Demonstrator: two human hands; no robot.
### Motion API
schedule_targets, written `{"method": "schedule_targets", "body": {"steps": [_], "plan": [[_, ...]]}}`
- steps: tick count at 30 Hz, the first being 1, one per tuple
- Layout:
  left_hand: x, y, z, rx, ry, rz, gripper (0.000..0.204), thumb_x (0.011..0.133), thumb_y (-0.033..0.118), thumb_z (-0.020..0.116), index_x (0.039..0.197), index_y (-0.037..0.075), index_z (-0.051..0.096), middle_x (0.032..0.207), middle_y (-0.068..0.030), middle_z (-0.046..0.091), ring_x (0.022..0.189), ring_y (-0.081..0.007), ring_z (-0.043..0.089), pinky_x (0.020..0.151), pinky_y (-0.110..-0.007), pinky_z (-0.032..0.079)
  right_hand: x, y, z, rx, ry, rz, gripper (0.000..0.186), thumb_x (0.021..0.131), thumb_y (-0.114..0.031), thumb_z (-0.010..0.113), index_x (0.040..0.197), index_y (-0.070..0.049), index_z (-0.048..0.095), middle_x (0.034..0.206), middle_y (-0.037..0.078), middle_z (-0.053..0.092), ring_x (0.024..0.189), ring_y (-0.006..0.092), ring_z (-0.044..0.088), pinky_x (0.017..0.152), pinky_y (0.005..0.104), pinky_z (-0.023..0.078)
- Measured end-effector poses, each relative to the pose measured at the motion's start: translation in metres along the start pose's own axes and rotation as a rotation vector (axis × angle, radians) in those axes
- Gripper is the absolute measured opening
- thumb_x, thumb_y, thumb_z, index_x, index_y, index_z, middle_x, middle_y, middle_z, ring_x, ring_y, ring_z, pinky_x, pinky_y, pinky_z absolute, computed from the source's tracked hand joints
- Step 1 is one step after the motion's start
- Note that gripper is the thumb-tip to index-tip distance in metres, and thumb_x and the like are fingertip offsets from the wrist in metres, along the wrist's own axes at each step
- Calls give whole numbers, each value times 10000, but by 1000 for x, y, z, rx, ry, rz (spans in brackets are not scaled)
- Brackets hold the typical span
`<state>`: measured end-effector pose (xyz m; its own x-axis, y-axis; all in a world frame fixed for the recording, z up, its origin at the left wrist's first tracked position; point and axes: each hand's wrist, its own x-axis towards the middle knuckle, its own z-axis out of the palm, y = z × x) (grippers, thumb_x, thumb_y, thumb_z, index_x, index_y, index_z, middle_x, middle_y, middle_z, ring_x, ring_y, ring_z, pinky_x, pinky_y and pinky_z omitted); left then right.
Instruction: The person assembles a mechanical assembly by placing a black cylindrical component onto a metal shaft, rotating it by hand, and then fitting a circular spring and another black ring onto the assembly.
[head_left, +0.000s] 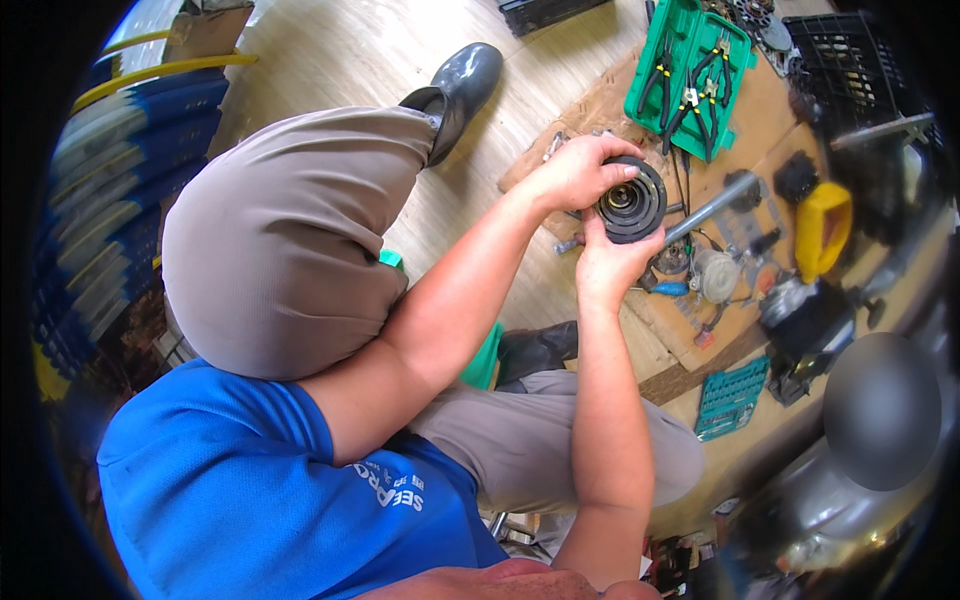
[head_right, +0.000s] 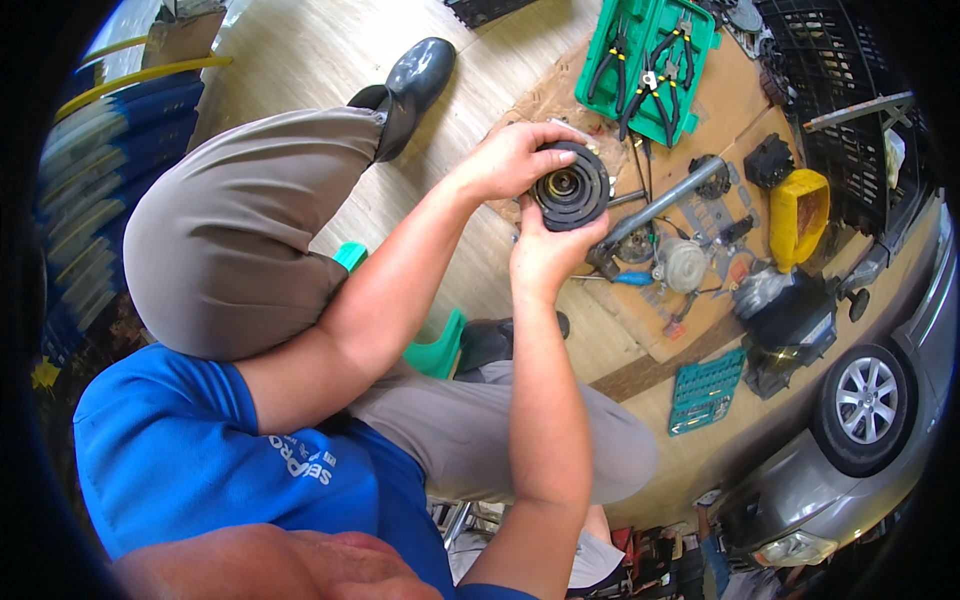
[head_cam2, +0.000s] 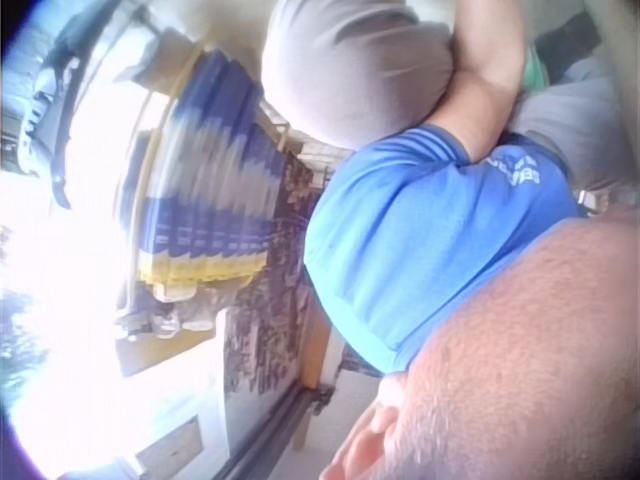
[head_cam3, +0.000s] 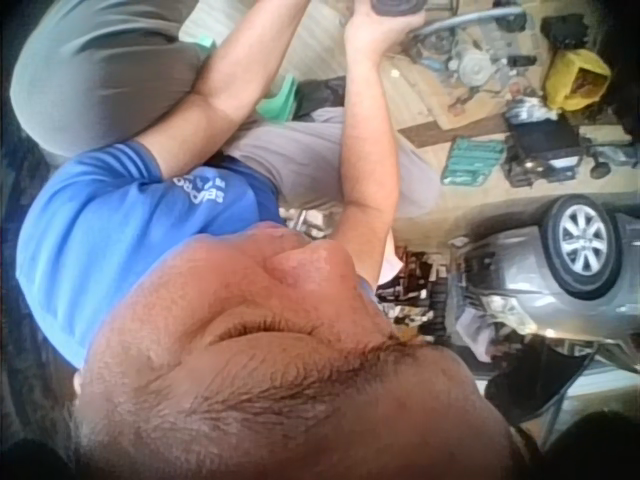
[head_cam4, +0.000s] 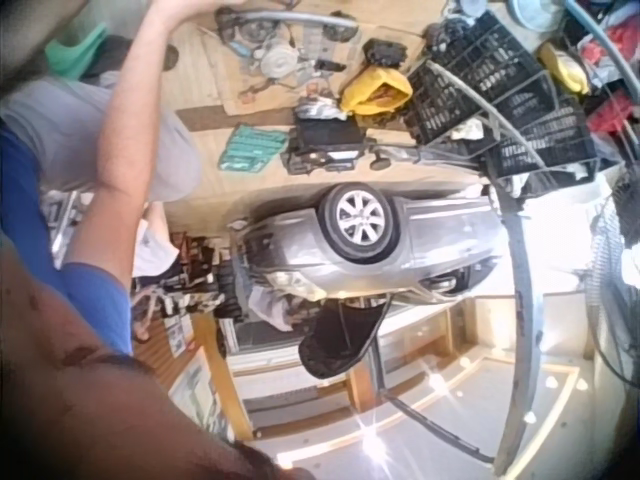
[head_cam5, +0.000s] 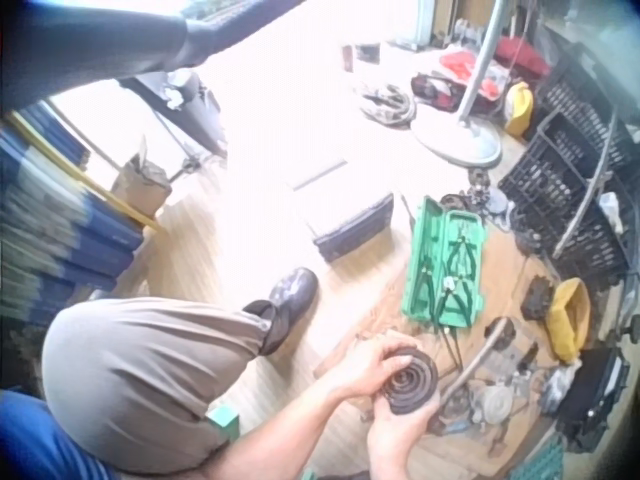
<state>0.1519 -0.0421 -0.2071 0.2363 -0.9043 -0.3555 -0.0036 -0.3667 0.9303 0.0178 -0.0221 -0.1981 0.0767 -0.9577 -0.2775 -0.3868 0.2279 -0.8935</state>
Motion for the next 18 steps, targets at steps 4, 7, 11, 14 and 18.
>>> {"method": "schedule_targets", "body": {"steps": [4, 7, 11, 14, 18], "plan": [[-1, 1, 0, -9, -2, -2, 279, 933, 125, 614, 1201, 62, 655, 1050, -69, 711, 963, -127, 647, 866, -302, 523, -1, -1, 2, 16, 4, 26, 844, 752, -26, 826, 1370, 29, 254, 1235, 190, 533, 929, 209, 635, 579, 309, 585], [2, -4, 0, -45, 3, -4, 278, 932, 131, 616, 1199, 64, 657, 1053, -65, 708, 965, -128, 645, 868, -301, 520, -2, -3, 4, -12, 31, 1, 846, 750, -25, 827, 1368, 34, 252, 1231, 192, 536, 932, 211, 642, 598, 309, 593], [4, -8, 1, -110, 8, -16, 266, 934, 147, 619, 1180, 55, 664, 1054, -80, 705, 976, -129, 640, 878, -299, 514, 7, -8, -7, -15, -48, 138, 796, 739, -29, 824, 1341, 36, 308, 1215, 190, 557, 1004, 229, 617, 787, 339, 526], [4, -7, 3, -59, 28, 30, 266, 939, 164, 612, 1166, 35, 665, 1071, -102, 701, 1000, -159, 648, 896, -322, 511, 17, -30, -18, 57, -150, 269, 634, 794, 25, 758, 1301, -24, 379, 1129, 115, 581, 825, 177, 654, 575, 294, 590], [0, -7, 4, -113, 70, 46, 265, 939, 154, 609, 1162, 23, 664, 1074, -100, 699, 1002, -155, 646, 896, -317, 511, 25, -42, -31, 54, -305, 330, 560, 800, 36, 738, 1258, -56, 429, 1060, 78, 612, 767, 154, 648, 567, 268, 571]]}}
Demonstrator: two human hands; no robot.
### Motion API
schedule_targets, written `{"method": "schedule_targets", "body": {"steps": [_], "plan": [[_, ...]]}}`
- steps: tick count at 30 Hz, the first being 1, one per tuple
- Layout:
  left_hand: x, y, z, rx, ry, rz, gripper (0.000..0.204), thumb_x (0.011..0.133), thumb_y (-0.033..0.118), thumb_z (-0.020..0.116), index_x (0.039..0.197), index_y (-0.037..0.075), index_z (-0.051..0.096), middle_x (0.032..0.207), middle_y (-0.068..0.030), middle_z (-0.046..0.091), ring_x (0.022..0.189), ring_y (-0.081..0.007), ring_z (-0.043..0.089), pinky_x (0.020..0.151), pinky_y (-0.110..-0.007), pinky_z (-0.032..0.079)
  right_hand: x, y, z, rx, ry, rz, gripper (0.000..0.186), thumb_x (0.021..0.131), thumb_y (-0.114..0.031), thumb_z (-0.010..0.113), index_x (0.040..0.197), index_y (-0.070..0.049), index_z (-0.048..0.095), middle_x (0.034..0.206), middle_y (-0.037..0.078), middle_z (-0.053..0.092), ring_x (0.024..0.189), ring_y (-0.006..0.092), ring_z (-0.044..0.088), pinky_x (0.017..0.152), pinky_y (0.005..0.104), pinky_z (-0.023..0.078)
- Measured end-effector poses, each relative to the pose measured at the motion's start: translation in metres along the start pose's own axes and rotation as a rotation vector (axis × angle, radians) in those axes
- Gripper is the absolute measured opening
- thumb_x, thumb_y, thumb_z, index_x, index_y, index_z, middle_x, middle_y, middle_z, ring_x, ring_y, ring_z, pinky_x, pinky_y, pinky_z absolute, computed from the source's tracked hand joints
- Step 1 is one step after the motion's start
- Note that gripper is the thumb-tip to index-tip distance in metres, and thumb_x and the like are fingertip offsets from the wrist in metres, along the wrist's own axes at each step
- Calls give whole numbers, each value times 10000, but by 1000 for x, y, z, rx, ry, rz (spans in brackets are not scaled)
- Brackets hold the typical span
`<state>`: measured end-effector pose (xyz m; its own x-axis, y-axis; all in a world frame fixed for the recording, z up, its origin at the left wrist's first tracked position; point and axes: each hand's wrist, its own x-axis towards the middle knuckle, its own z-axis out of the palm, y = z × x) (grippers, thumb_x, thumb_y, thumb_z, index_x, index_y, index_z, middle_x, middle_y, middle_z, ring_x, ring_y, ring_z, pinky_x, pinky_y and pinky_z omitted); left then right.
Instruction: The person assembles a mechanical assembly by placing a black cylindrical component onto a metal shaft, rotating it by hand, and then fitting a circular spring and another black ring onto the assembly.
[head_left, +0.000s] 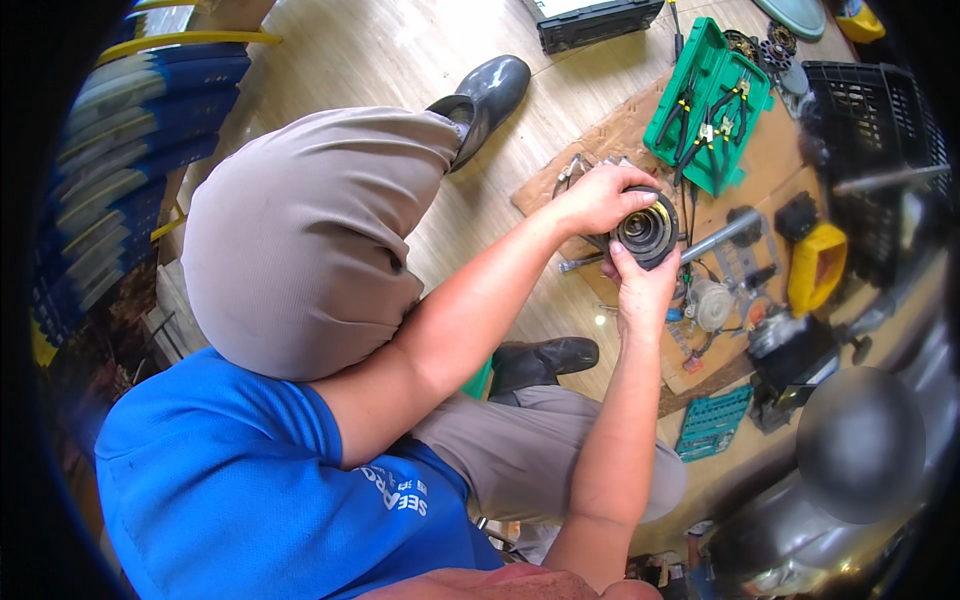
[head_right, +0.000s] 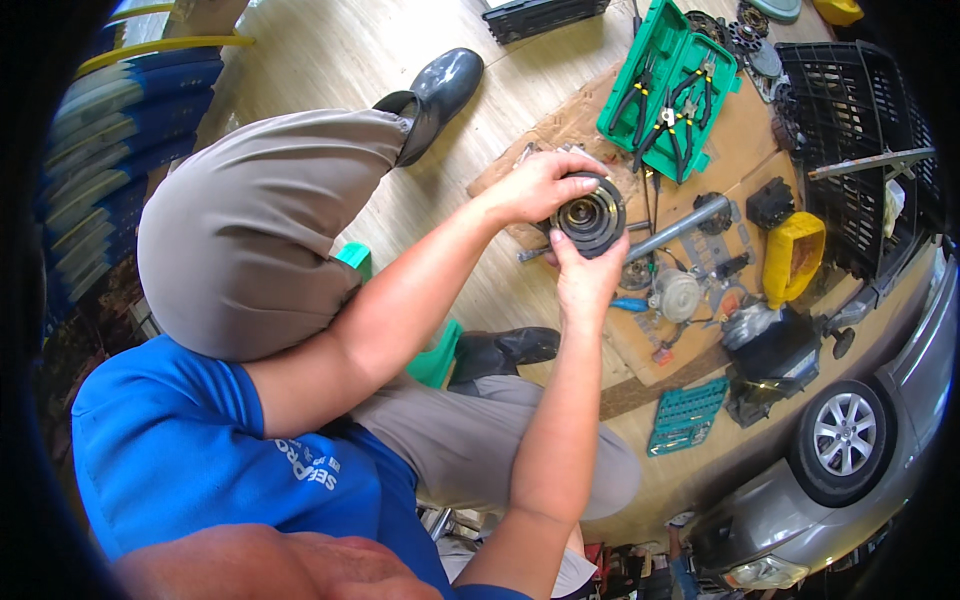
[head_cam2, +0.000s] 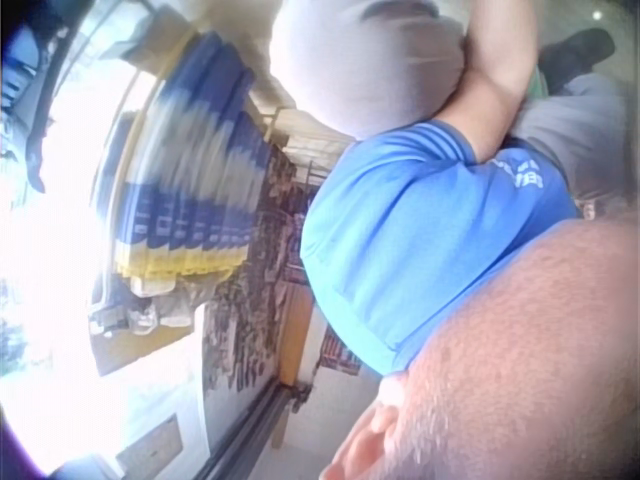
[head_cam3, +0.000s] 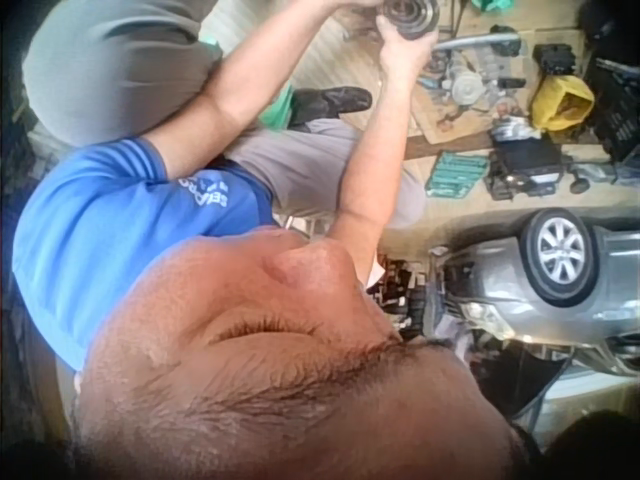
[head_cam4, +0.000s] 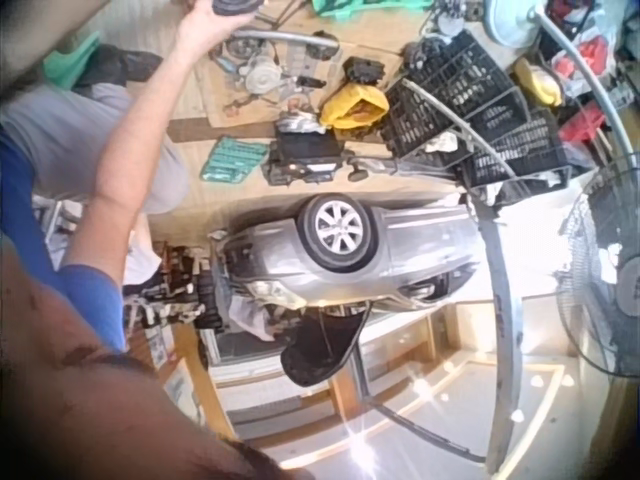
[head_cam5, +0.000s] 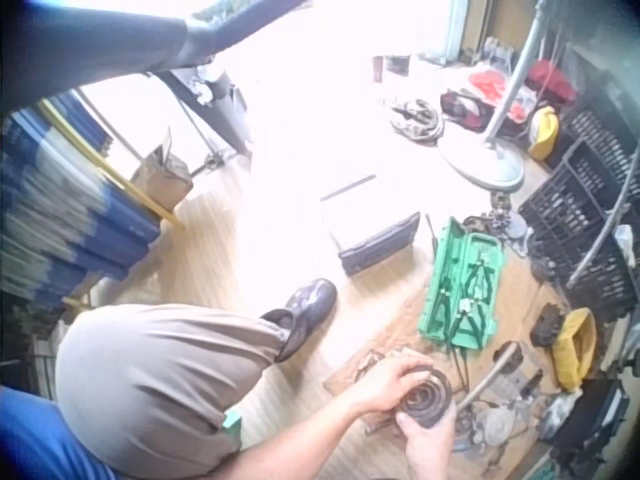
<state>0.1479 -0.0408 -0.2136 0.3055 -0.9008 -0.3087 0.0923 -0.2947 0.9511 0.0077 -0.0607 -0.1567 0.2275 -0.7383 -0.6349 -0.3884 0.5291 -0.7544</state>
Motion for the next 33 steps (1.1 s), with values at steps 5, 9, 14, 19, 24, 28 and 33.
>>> {"method": "schedule_targets", "body": {"steps": [5, 9, 14, 19, 24, 28, 33], "plan": [[-3, 1, 3, -124, 36, -44, 261, 936, 139, 608, 1152, 7, 668, 1057, -94, 699, 990, -140, 641, 887, -302, 513, 2, 0, 2, -56, 0, -8, 566, 790, 50, 737, 1252, -56, 428, 1004, 67, 627, 741, 143, 645, 530, 253, 541], [-3, 2, 4, -118, 45, -65, 259, 929, 144, 620, 1140, 7, 681, 1028, -94, 709, 959, -143, 650, 869, -303, 520, 0, 1, 3, -64, 28, -37, 559, 793, 54, 732, 1251, -58, 431, 993, 62, 632, 736, 141, 646, 518, 250, 527], [-4, 6, 8, -130, 119, -93, 271, 891, 163, 669, 1110, 5, 697, 1006, -141, 721, 934, -184, 682, 856, -321, 525, 8, 5, -7, -28, -66, 0, 568, 795, 55, 727, 1267, -55, 431, 1003, 67, 636, 742, 147, 654, 530, 247, 524], [-7, 6, 10, -120, 116, -76, 281, 901, 154, 664, 1141, 9, 689, 1050, -120, 718, 980, -156, 663, 876, -310, 518, 8, 14, -9, 25, -76, 14, 710, 763, 80, 734, 1361, -30, 368, 1135, 116, 591, 858, 172, 640, 536, 262, 564], [-4, 8, 5, -67, 109, -111, 304, 889, 178, 686, 1142, 9, 690, 1070, -128, 712, 996, -176, 667, 896, -315, 515, -1, 13, 9, 59, 46, -58, 573, 796, 55, 735, 1273, -32, 431, 1039, 86, 629, 755, 153, 657, 497, 247, 519], [-7, 11, 4, -113, 130, -167, 307, 906, 203, 672, 1149, 15, 688, 1064, -120, 711, 1003, -171, 663, 895, -319, 520, -4, 10, 19, 23, 118, -48, 586, 791, 59, 740, 1279, -14, 423, 1073, 101, 621, 786, 160, 658, 493, 249, 529], [-3, -1, 2, -90, 55, -75, 306, 939, 224, 634, 1173, 32, 679, 1042, -93, 711, 974, -141, 654, 866, -305, 519, -1, 9, 16, -24, 108, -61, 557, 793, 37, 750, 1244, 3, 425, 1075, 117, 626, 788, 173, 665, 497, 258, 541]]}}
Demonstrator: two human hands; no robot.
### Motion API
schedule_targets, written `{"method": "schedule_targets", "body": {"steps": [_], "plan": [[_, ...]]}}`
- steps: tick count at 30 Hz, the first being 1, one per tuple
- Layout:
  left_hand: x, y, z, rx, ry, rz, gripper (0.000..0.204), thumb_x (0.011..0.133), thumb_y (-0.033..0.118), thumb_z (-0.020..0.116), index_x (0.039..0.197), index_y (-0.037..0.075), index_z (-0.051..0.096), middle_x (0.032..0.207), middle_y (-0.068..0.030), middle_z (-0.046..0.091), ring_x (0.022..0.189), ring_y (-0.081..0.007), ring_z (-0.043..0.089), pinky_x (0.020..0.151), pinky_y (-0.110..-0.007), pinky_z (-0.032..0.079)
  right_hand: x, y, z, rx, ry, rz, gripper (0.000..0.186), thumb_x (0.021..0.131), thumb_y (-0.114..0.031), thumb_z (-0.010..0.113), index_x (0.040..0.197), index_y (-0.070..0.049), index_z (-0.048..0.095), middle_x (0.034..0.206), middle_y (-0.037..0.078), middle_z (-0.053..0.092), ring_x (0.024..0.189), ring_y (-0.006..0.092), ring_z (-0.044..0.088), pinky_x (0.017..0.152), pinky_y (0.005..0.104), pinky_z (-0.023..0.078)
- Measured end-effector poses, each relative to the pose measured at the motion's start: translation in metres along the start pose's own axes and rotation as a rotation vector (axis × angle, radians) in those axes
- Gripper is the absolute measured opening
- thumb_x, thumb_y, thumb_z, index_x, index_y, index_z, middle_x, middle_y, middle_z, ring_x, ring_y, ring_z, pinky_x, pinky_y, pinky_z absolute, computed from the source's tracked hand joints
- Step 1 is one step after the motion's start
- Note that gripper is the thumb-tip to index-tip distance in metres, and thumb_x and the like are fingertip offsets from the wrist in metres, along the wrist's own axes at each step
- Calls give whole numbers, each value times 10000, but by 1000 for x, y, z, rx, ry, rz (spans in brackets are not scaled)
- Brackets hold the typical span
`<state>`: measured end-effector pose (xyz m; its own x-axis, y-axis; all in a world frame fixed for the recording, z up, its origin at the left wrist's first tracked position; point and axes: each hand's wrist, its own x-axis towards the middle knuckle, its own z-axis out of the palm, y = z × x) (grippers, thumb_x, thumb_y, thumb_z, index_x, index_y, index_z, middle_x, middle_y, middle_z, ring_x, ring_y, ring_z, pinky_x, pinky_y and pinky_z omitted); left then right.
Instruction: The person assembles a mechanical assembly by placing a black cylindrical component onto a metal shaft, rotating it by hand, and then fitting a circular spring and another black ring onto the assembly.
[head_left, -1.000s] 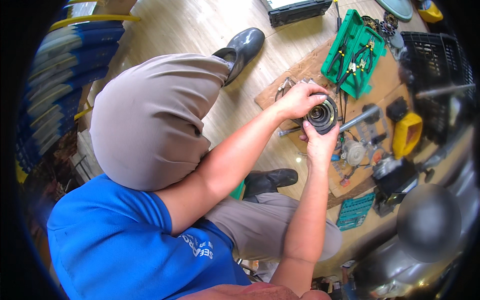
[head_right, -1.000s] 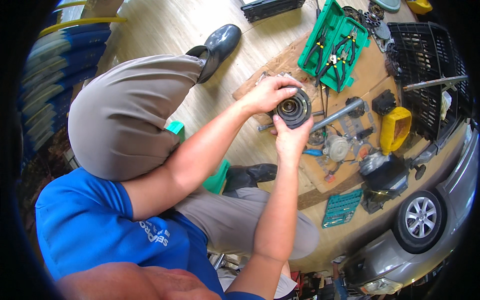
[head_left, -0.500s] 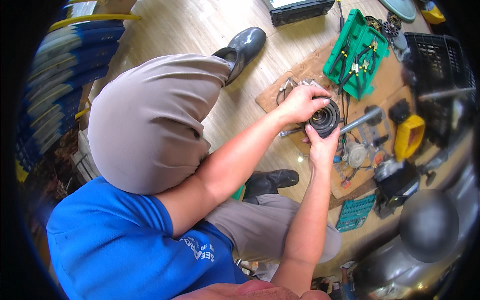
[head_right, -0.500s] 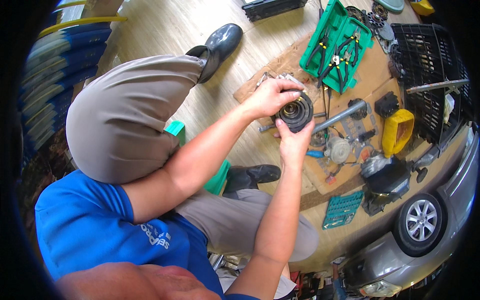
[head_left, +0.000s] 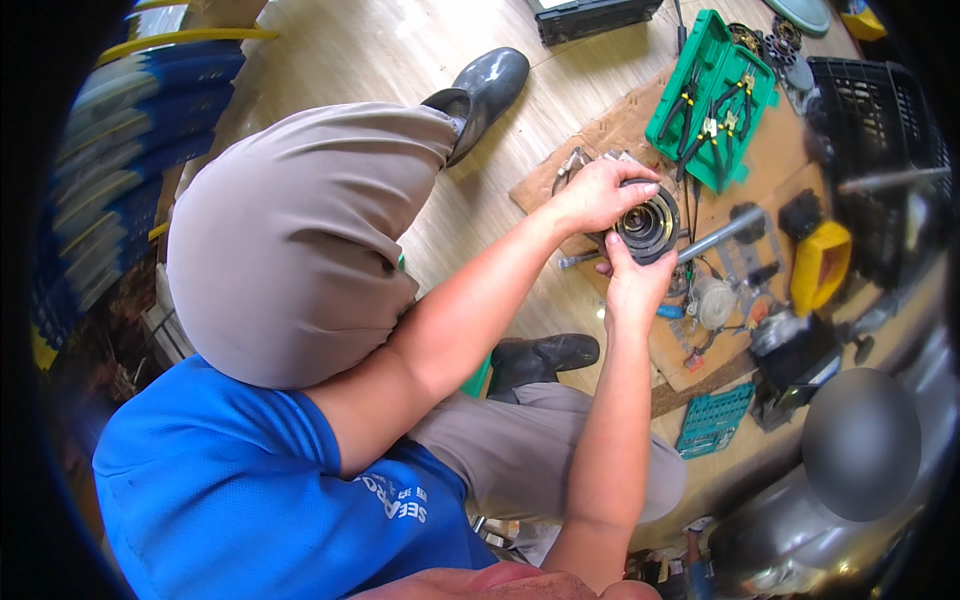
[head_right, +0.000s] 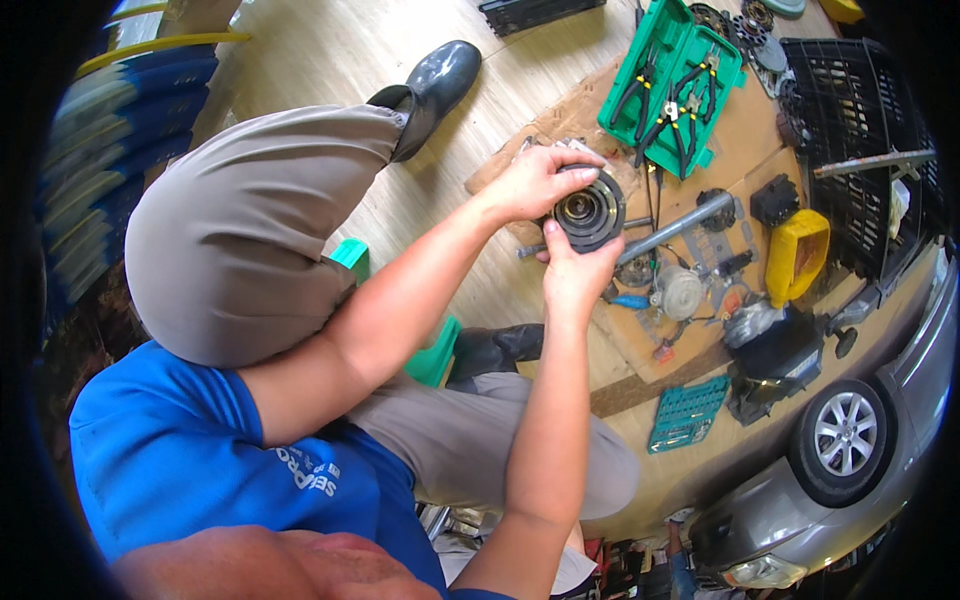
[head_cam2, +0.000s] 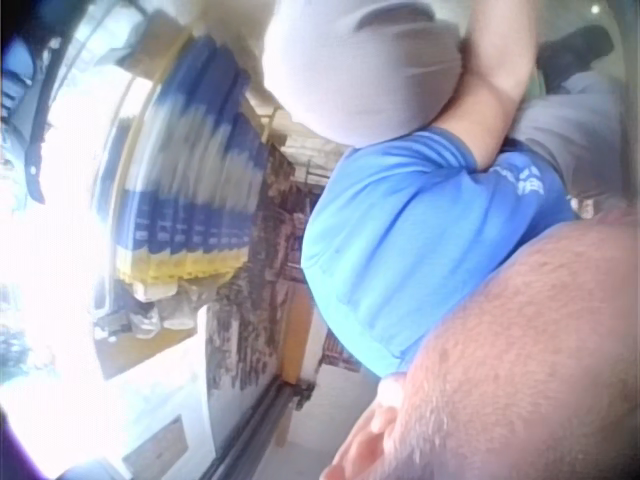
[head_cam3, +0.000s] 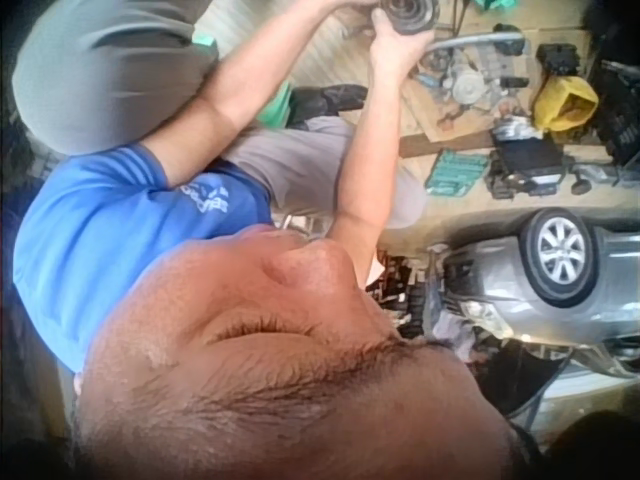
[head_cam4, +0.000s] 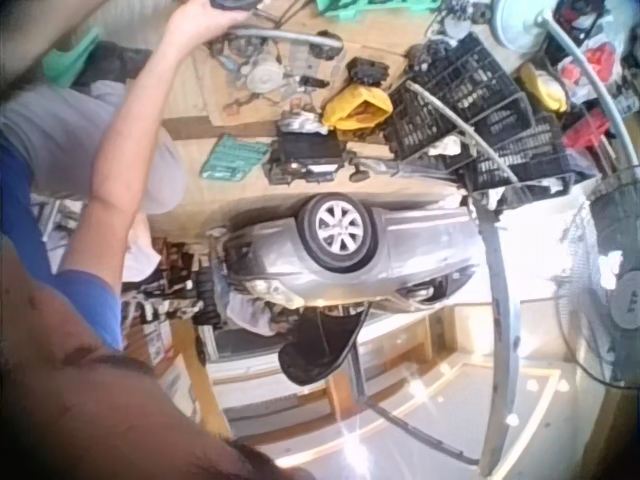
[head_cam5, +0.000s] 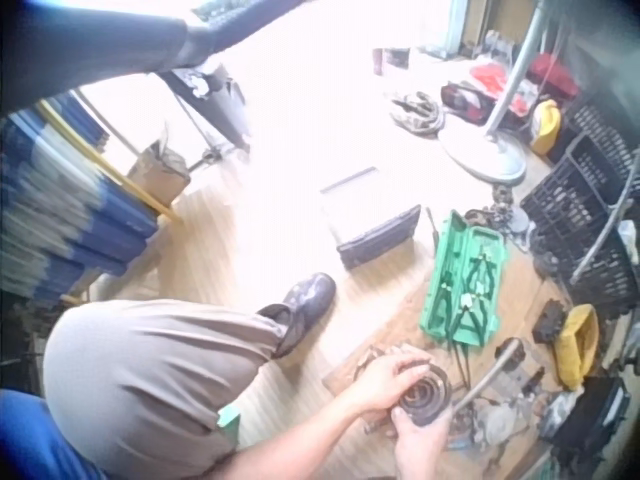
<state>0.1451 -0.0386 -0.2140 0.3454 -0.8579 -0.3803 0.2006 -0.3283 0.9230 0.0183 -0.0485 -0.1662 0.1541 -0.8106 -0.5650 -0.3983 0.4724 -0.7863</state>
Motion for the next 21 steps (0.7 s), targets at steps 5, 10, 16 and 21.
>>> {"method": "schedule_targets", "body": {"steps": [5, 10, 16, 21], "plan": [[5, -4, 2, 4, -3, -11, 297, 960, 236, 602, 1167, 36, 678, 998, -73, 713, 921, -107, 631, 833, -301, 526, 4, -1, 3, -62, 40, -6, 558, 785, -13, 782, 1202, 32, 413, 999, 137, 636, 690, 164, 654, 469, 256, 529], [4, -12, 0, 42, -34, 47, 321, 978, 263, 584, 1182, 29, 668, 1000, -61, 712, 919, -99, 630, 832, -291, 526, -1, 2, 3, -54, 36, -60, 707, 732, 12, 796, 1294, 42, 367, 1127, 181, 591, 789, 202, 657, 482, 285, 542], [0, -2, 5, 85, 83, -27, 313, 916, 278, 644, 1114, 45, 710, 1025, -153, 721, 957, -223, 695, 841, -345, 532, 13, -4, -4, -97, -85, 112, 526, 781, -31, 789, 1145, 40, 416, 955, 140, 646, 637, 164, 645, 444, 257, 499], [5, -12, 1, -65, 33, -24, 324, 945, 281, 622, 1137, 33, 703, 978, -99, 733, 907, -133, 668, 821, -307, 534, 18, 27, 5, -265, 110, -232, 585, 743, -82, 834, 1122, 54, 410, 1041, 186, 614, 753, 215, 667, 482, 295, 550]]}}
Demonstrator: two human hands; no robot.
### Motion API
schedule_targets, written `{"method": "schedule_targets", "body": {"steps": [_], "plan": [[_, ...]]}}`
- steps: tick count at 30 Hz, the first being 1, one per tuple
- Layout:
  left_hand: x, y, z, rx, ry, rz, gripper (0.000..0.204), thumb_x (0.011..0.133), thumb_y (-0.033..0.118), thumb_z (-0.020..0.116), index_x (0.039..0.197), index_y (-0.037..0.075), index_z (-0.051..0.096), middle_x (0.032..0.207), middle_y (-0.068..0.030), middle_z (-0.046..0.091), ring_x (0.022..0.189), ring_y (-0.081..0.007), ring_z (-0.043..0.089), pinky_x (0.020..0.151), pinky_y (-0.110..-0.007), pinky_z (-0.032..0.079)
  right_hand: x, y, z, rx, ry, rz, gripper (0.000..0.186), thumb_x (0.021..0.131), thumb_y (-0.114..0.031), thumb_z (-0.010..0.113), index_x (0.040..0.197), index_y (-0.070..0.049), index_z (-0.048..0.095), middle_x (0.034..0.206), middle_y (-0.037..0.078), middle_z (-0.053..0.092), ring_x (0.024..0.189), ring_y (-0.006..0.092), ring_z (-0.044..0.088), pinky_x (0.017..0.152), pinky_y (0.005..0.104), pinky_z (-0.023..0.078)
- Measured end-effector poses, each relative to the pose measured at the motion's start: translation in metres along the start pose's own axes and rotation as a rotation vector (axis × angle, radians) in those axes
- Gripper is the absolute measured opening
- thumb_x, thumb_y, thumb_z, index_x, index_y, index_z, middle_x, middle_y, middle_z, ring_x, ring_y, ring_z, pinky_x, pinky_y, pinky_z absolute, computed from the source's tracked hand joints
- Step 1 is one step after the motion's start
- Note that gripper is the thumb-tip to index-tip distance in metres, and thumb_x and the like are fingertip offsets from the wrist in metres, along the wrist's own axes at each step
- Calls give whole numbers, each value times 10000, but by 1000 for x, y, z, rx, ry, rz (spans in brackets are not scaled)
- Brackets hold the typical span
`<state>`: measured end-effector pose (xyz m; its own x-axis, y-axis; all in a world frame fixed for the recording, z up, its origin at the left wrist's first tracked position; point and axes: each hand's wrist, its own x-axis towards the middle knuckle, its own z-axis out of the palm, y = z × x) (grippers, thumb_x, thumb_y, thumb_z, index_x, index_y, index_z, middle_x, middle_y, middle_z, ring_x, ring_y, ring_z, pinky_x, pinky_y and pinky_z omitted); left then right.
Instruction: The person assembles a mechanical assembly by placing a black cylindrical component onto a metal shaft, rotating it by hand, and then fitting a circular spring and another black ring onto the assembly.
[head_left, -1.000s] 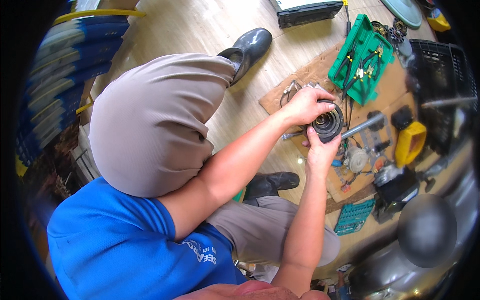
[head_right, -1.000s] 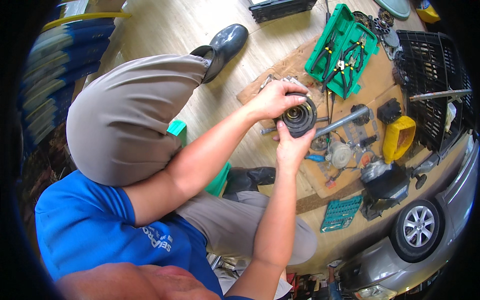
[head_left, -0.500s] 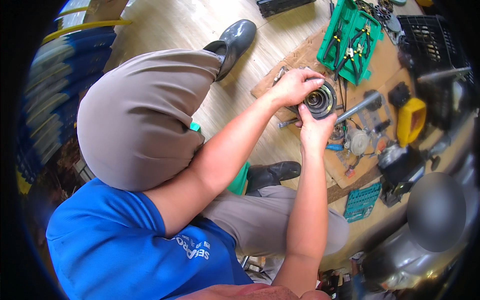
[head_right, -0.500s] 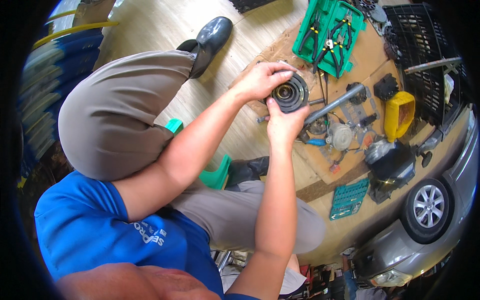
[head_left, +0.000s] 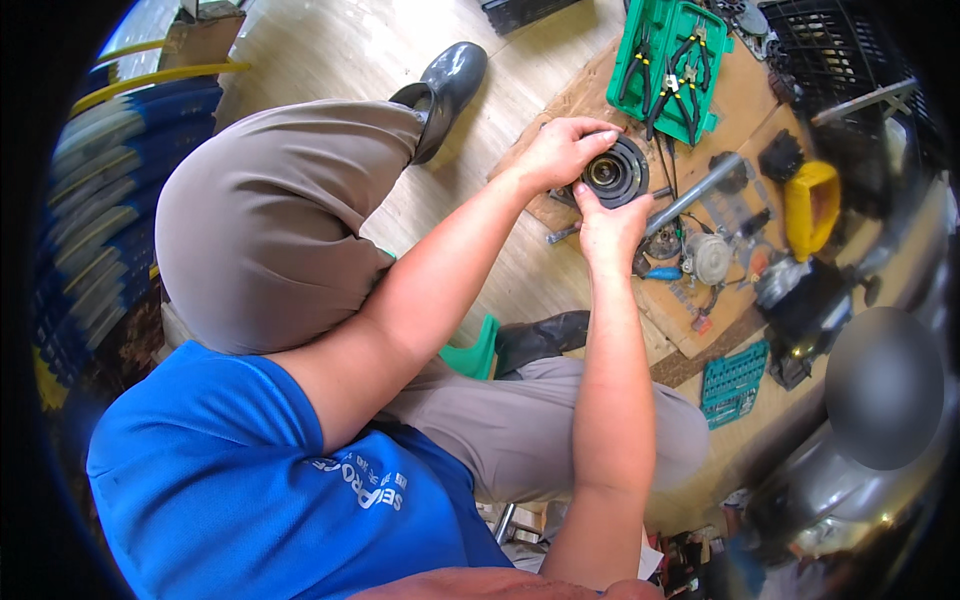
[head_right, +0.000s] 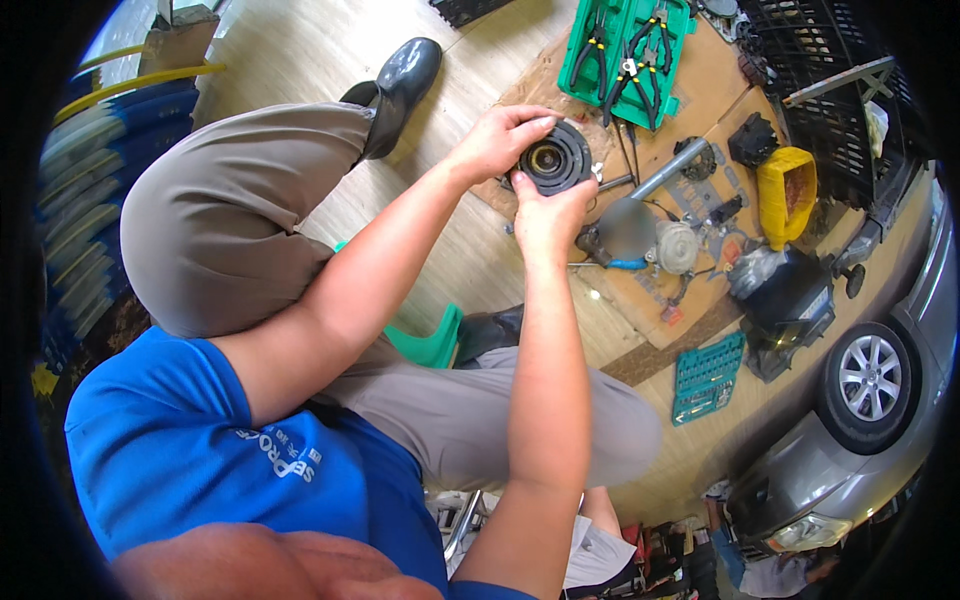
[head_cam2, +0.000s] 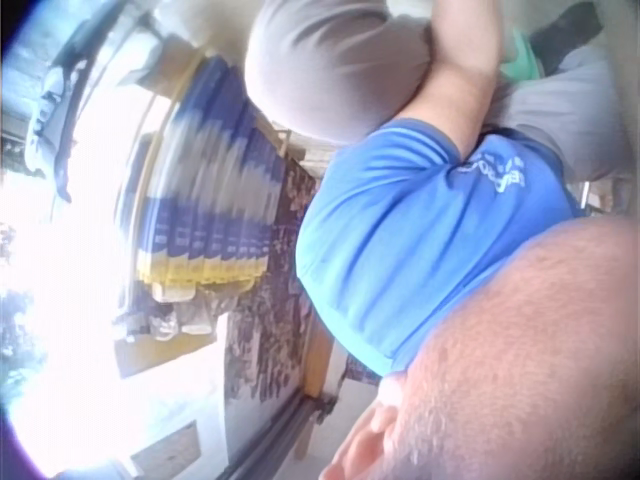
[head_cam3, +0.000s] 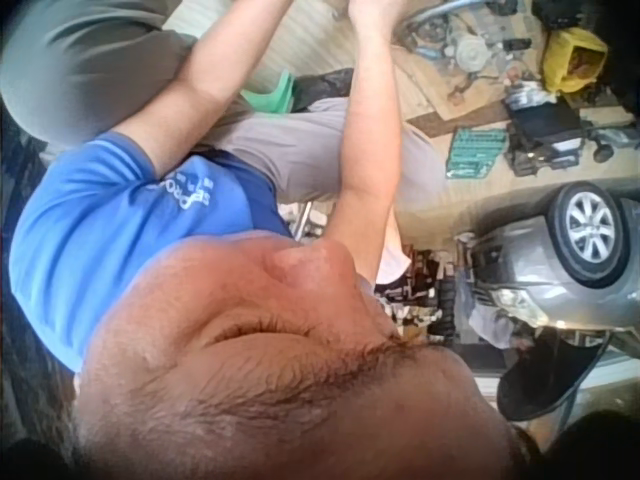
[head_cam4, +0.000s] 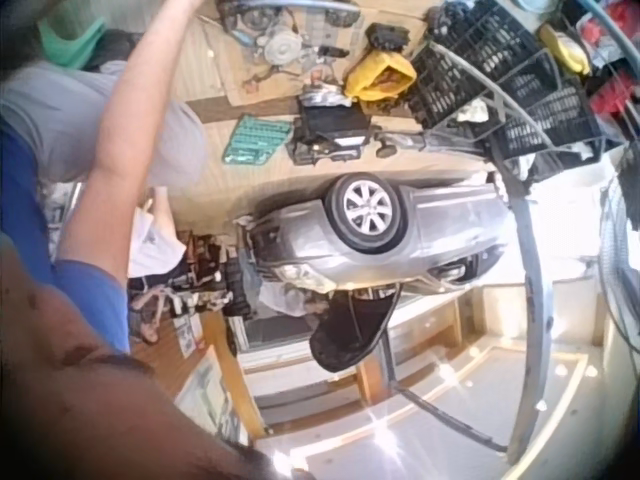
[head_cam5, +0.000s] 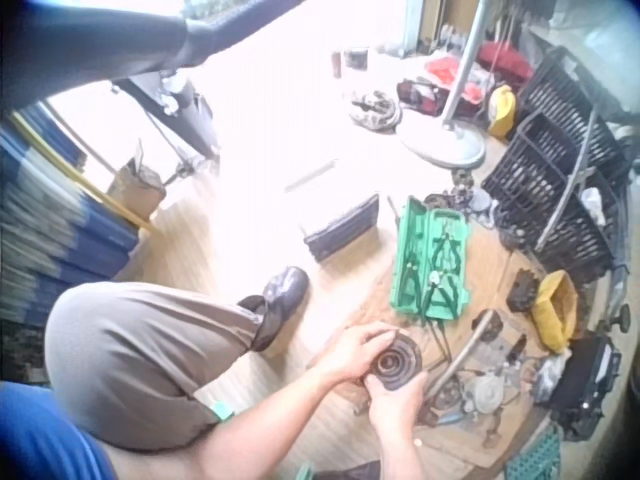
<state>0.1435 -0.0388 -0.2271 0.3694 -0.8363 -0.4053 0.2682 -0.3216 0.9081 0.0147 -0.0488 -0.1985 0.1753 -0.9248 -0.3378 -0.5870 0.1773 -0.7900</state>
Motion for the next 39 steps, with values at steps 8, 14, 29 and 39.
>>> {"method": "schedule_targets", "body": {"steps": [8, 14, 29, 39], "plan": [[-6, 6, -2, -244, -94, -51, 323, 969, 184, 593, 1208, -28, 639, 1062, -77, 691, 933, -106, 640, 846, -256, 529, -11, -23, -7, 21, -49, 159, 850, 670, -79, 864, 1325, 63, 342, 1220, 242, 582, 1153, 335, 586, 996, 394, 446], [-5, 14, -5, -203, -67, -133, 321, 949, 168, 622, 1186, -48, 645, 1022, -75, 701, 902, -114, 647, 818, -260, 536, -15, -12, -7, 157, -57, 127, 815, 669, -58, 855, 1318, 58, 376, 1204, 203, 603, 1118, 282, 607, 977, 370, 462], [-23, 109, 14, -300, -214, 164, 391, 1010, 224, 543, 1343, 20, 562, 1189, -68, 653, 1089, -114, 588, 978, -259, 457, 7, -97, -85, 395, -52, -70, 296, 947, -186, 650, 1187, -38, 559, 975, 12, 635, 721, 51, 581, 512, 178, 426], [-21, 102, 10, -406, -190, 104, 402, 1015, 245, 532, 1331, -1, 559, 1217, -85, 639, 1130, -147, 583, 1008, -294, 455, 3, -99, -81, 429, -92, -58, 374, 986, -160, 563, 1309, 11, 482, 1014, 62, 634, 700, 71, 582, 509, 195, 433]]}}
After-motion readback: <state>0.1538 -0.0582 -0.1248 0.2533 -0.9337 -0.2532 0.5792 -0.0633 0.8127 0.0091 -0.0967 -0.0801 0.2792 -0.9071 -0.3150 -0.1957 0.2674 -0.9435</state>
